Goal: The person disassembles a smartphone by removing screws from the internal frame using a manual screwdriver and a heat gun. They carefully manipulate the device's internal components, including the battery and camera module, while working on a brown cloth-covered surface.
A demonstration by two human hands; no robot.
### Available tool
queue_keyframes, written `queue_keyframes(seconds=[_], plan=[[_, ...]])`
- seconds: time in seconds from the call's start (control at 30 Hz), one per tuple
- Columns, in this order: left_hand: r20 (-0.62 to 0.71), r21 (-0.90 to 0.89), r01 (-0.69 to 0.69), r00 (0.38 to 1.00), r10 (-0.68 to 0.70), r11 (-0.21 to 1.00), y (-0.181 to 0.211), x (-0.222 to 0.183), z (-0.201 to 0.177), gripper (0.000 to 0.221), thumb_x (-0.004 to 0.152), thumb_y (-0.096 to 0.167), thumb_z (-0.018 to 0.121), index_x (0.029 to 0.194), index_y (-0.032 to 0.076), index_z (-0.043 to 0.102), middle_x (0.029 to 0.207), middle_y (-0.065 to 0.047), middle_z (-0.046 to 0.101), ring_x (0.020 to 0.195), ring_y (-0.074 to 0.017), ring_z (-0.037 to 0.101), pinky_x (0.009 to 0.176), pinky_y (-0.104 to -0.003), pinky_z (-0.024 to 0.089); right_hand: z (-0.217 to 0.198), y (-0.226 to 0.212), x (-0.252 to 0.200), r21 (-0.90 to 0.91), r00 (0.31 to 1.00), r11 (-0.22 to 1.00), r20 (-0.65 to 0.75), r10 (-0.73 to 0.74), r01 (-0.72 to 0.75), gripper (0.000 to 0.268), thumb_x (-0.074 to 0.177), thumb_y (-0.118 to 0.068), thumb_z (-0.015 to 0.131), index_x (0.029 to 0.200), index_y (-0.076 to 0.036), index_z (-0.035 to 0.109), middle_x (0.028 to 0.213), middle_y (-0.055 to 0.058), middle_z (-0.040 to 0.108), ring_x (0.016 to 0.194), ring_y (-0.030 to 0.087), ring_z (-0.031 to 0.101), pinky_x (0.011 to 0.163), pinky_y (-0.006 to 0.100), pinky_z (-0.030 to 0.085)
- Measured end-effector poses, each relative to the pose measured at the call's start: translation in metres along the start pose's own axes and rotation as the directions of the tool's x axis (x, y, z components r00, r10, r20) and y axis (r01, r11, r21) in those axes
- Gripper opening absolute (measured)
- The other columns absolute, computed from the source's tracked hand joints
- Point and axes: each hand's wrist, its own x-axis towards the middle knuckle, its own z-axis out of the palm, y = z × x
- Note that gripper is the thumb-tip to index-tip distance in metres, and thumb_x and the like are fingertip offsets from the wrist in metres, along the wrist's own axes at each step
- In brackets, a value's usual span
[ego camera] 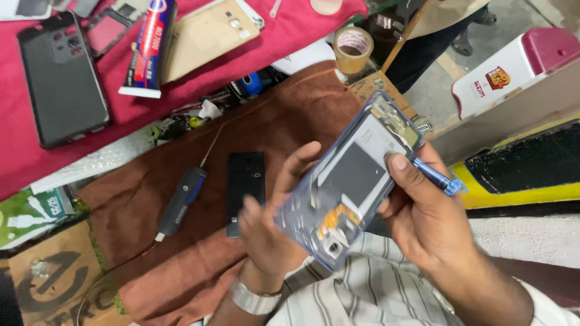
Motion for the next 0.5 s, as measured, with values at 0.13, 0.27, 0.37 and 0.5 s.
queue_keyframes(seconds=[0.13, 0.27, 0.37, 0.5], plan=[[0.146, 0.687, -0.269, 0.961, 0.235, 0.675, -0.001, 0.004, 0.0, 0.104, 0.086, 0.063, 0.077, 0.158, 0.006, 0.029, 0.151, -0.019, 0.047, 0.138, -0.0308, 0.052, 0.119, -0.043, 0.044, 0.014, 0.02, -0.006, -0.001, 0.976, 0.992, -0.183, 0.121, -0.123, 0.038, 0.094, -0.015, 0.061, 0.132, -0.011, 0.057, 0.11, 0.009, 0.072, 0.091, 0.018, 0.073, 0.077, 0.034, 0.063], [-0.034, 0.755, -0.334, 0.839, 0.543, 0.564, -0.01, 0.004, 0.012, 0.107, 0.085, 0.078, 0.065, 0.153, 0.014, 0.014, 0.155, -0.018, 0.04, 0.133, -0.035, 0.053, 0.111, -0.05, 0.049, 0.01, 0.055, -0.023, -0.08, 0.991, 0.989, 0.037, 0.125, -0.122, 0.036, 0.103, -0.01, 0.061, 0.138, -0.002, 0.054, 0.111, 0.014, 0.071, 0.094, 0.022, 0.071, 0.075, 0.034, 0.059], [-0.168, 0.535, -0.54, 0.686, 0.708, 0.65, -0.007, 0.002, 0.012, 0.095, 0.086, 0.083, 0.058, 0.143, 0.008, 0.045, 0.133, -0.022, 0.057, 0.127, -0.042, 0.061, 0.116, -0.061, 0.05, -0.003, 0.068, -0.025, -0.032, 0.971, 0.994, 0.209, 0.111, -0.107, 0.037, 0.111, -0.023, 0.054, 0.134, 0.007, 0.053, 0.101, 0.02, 0.07, 0.094, 0.03, 0.072, 0.085, 0.044, 0.06], [-0.21, -0.071, -0.661, 0.742, 0.637, 0.747, 0.021, -0.006, 0.004, 0.092, 0.096, 0.076, 0.049, 0.13, -0.009, 0.05, 0.121, -0.021, 0.057, 0.121, -0.0388, 0.056, 0.118, -0.058, 0.044, -0.015, 0.051, -0.024, -0.109, 0.952, 0.973, 0.255, -0.171, 0.204, 0.05, 0.12, -0.038, 0.05, 0.142, 0.008, 0.051, 0.099, 0.024, 0.069, 0.099, 0.037, 0.07, 0.1, 0.052, 0.056]])
